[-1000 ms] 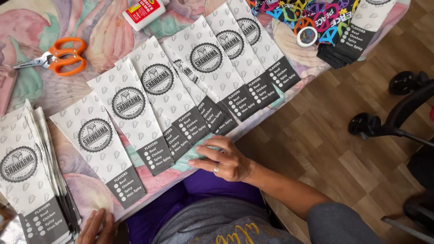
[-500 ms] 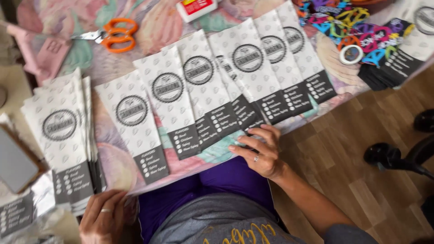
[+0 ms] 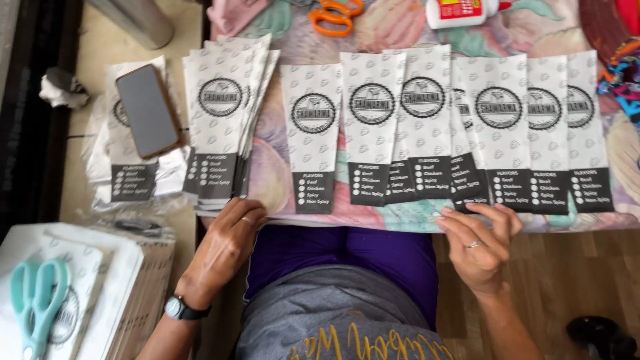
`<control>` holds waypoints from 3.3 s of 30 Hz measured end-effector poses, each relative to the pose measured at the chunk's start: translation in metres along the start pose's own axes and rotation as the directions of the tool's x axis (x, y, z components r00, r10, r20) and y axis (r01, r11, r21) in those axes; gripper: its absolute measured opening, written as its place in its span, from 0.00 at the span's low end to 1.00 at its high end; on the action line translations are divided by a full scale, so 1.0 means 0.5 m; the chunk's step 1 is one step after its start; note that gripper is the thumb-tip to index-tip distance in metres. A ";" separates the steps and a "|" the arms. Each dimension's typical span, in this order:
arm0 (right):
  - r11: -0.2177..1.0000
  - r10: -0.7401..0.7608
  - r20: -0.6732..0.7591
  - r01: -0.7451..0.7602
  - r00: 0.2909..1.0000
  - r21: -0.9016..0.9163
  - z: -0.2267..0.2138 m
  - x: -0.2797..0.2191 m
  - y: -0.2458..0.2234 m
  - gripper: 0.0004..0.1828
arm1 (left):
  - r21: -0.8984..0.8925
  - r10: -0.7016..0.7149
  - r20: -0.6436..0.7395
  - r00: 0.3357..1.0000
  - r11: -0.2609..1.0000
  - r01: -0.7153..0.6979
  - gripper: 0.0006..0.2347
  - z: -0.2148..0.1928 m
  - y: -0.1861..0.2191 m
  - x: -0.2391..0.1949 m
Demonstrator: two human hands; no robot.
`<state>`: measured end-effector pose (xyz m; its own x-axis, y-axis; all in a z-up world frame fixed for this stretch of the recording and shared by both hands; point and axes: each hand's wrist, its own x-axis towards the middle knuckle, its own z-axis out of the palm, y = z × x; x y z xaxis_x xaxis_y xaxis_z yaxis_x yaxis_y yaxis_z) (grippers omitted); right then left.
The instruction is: Manually aligning shawarma wrappers and applying glue to the edges for assembly and packaging.
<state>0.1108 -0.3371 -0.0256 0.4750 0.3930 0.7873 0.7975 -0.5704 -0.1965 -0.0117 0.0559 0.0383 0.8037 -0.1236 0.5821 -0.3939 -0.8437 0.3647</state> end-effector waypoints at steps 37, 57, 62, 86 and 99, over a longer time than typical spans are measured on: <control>0.891 0.455 0.565 -0.350 0.689 -0.290 0.098 0.197 0.109 0.41 | 0.090 -0.555 -0.025 0.831 0.827 0.555 0.39 0.486 0.041 0.258; 0.890 0.428 0.507 -0.251 0.748 -0.380 0.175 0.192 0.108 0.38 | -0.567 -0.660 0.505 0.556 0.232 0.791 0.48 0.332 0.097 0.287; 0.457 0.684 0.595 -0.884 0.422 0.102 0.183 0.251 0.084 0.16 | -0.716 -0.685 0.305 0.662 0.293 0.633 0.33 0.409 0.072 0.254; 0.994 0.105 0.544 -0.101 0.832 -0.037 -0.032 0.291 0.044 0.26 | -0.835 -0.723 0.434 0.538 -0.547 -0.060 0.27 0.394 0.080 0.265; 0.555 0.517 0.164 -0.475 0.840 0.683 0.093 0.117 0.066 0.32 | -0.902 -0.687 0.314 0.656 -0.431 -0.019 0.39 0.476 0.164 0.270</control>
<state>0.1821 -0.2993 -0.0132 0.8724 0.1531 0.4642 0.4711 -0.0101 -0.8820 0.1707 -0.1545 -0.0259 0.9375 0.3343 -0.0969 -0.2481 0.8371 0.4875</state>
